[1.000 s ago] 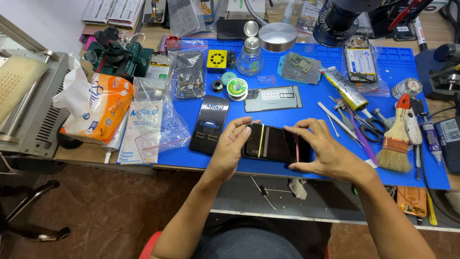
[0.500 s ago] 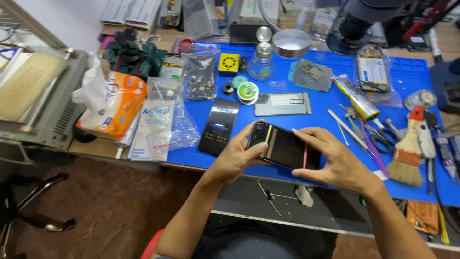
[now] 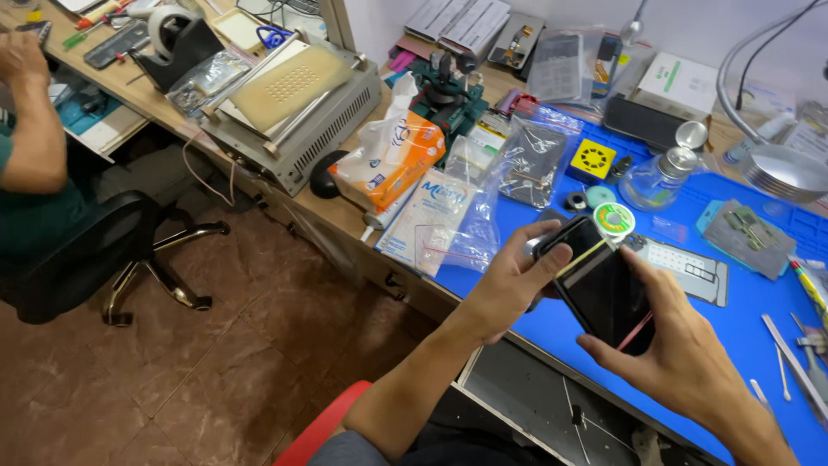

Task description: The person cleans a smartphone screen with a tissue, applies adhesive from a tube to the device's edge, and then uses a plastic pry tool to separate the screen from the phone's body. The person then interacts with the phone's touchscreen before placing the device on the workbench.

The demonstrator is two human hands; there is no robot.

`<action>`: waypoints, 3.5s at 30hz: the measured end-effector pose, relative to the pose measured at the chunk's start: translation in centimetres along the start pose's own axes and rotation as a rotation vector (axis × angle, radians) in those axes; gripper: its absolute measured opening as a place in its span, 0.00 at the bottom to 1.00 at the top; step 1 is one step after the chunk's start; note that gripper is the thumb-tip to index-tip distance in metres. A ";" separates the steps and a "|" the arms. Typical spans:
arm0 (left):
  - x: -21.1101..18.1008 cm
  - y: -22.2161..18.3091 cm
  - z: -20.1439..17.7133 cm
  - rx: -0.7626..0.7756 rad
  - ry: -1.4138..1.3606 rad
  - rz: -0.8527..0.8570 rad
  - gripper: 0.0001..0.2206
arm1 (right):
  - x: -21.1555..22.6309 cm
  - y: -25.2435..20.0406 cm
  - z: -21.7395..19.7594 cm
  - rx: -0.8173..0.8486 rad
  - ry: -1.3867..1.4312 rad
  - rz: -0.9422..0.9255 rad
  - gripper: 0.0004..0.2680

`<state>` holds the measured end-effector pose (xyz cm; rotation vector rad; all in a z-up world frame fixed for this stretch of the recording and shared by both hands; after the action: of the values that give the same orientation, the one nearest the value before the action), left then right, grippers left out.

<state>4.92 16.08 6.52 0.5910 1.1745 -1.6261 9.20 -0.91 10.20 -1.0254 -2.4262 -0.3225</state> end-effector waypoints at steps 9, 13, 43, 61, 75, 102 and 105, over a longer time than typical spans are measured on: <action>-2.2 2.0 -3.9 0.171 -0.323 0.258 0.23 | 5.0 6.9 1.7 -0.203 0.948 0.031 0.30; -4.1 1.2 -6.0 0.106 -0.281 0.214 0.25 | 2.4 7.0 4.2 -0.078 1.110 0.086 0.28; -26.8 -7.6 -31.9 -0.958 0.915 0.158 0.48 | 14.7 9.8 9.9 0.318 0.263 -0.547 0.28; -25.9 -2.2 -35.5 -0.956 1.303 0.202 0.33 | -1.0 1.0 9.0 0.154 0.042 0.360 0.26; -7.9 -8.5 -7.3 -0.189 0.645 1.091 0.08 | 0.2 -2.8 8.2 -0.272 0.409 -0.158 0.04; 1.8 7.8 -1.5 -0.682 1.519 0.152 0.44 | -7.5 -8.7 1.8 -0.448 0.284 -0.080 0.06; 1.2 8.1 -1.9 -0.649 1.475 0.046 0.42 | -5.8 -7.9 2.6 -0.426 0.268 -0.132 0.05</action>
<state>11.56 17.04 1.43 1.4033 2.5196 -0.4486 6.09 -8.83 4.73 -0.9181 -2.2302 -0.9901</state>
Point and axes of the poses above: each hand's wrist, its own y-axis towards the middle knuckle, its own z-axis out of the palm, x = y × z, the point moved 8 cm from there along y, towards the middle knuckle, and after that the axes turned 15 degrees about -z, right-handed, at the moved point
